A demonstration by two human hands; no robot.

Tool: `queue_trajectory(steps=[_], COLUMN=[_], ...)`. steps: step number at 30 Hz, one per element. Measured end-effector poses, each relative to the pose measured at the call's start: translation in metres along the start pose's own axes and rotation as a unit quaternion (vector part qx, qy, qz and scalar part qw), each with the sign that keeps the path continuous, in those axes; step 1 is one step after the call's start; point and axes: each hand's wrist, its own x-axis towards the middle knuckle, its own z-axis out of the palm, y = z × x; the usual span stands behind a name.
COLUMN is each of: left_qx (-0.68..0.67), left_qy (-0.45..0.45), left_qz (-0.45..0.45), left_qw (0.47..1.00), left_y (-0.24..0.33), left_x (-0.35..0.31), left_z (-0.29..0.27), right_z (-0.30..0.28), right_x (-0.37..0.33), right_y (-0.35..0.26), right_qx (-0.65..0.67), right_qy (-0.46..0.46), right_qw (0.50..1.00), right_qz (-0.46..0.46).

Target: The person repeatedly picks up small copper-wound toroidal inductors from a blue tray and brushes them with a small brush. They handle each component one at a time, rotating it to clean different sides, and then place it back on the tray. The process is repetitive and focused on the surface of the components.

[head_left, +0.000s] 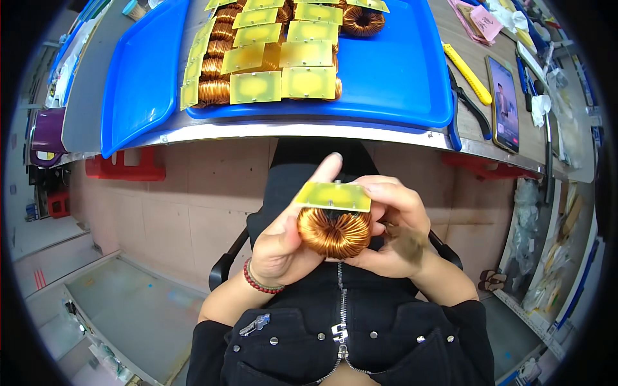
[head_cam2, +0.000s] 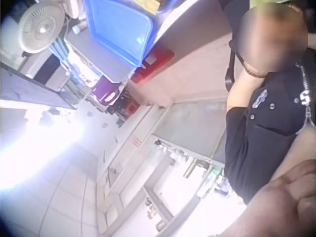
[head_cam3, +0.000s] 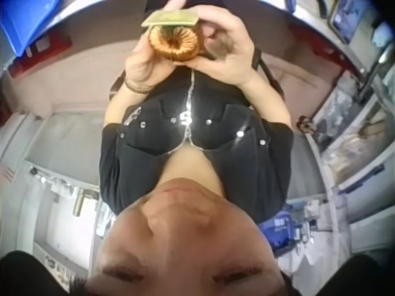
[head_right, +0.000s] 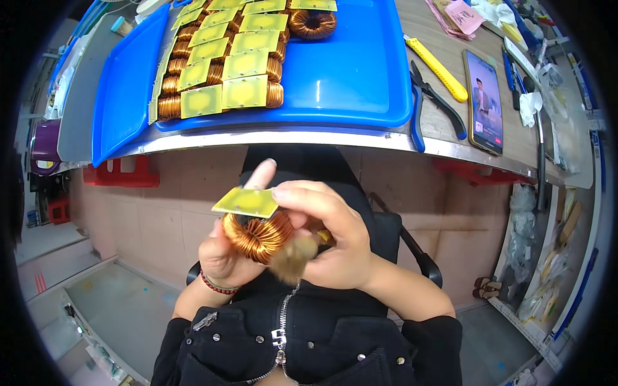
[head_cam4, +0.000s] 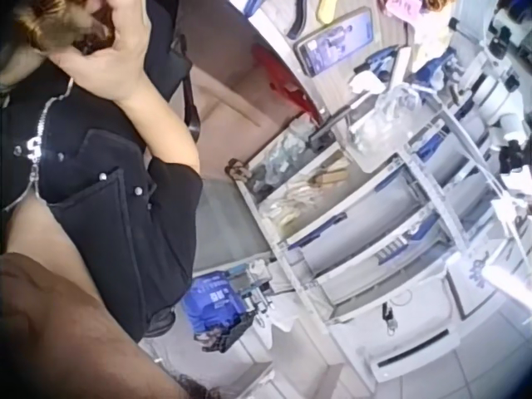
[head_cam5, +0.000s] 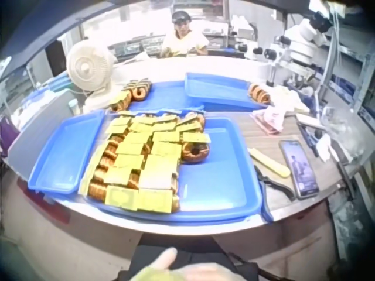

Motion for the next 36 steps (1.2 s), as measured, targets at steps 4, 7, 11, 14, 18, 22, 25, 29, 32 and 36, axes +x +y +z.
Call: queue_trajectory(steps=[4, 7, 11, 14, 18, 22, 25, 29, 32, 36], left_qx=[0.164, 0.330, 0.279, 0.174, 0.142, 0.155, 0.273, 0.331, 0.191, 0.016], left_qy=[0.051, 0.032, -0.010, 0.047, 0.005, 0.028, 0.035, 0.043, 0.042, -0.028], left_qz=[0.120, 0.162, 0.108, 0.106, 0.056, 0.110, 0.157, 0.137, 0.101, 0.036], left_qw=[0.978, 0.930, 0.954, 0.978, 0.988, 0.981, 0.948, 0.933, 0.975, 0.999], left_y=[-0.004, -0.003, 0.006, 0.004, 0.002, -0.001, -0.001, 0.002, 0.006, 0.009], left_x=[-0.001, -0.002, 0.002, 0.003, 0.003, 0.004, 0.001, -0.006, 0.000, 0.004], left_z=[0.003, 0.006, 0.017, 0.020, 0.012, 0.011, 0.008, 0.015, 0.016, 0.003], right_z=[0.009, 0.010, 0.010, 0.007, 0.006, 0.008, 0.004, 0.006, 0.002, -0.026], right_x=[0.005, 0.009, 0.005, 0.002, 0.001, 0.005, 0.008, 0.009, 0.012, 0.000], right_y=[-0.011, -0.008, -0.004, 0.000, 0.005, 0.004, 0.004, 0.001, -0.008, -0.010], right_qx=[-0.046, -0.142, -0.123, -0.030, 0.032, 0.039, -0.055, -0.162, -0.165, -0.189], right_qy=[0.110, 0.111, 0.111, 0.133, 0.088, 0.124, 0.115, 0.103, 0.102, 0.155], right_qw=[0.993, 0.980, 0.984, 0.990, 0.995, 0.991, 0.989, 0.977, 0.980, 0.969], right_qz=[-0.015, -0.083, -0.068, 0.022, 0.040, -0.019, -0.068, -0.091, -0.054, -0.047])
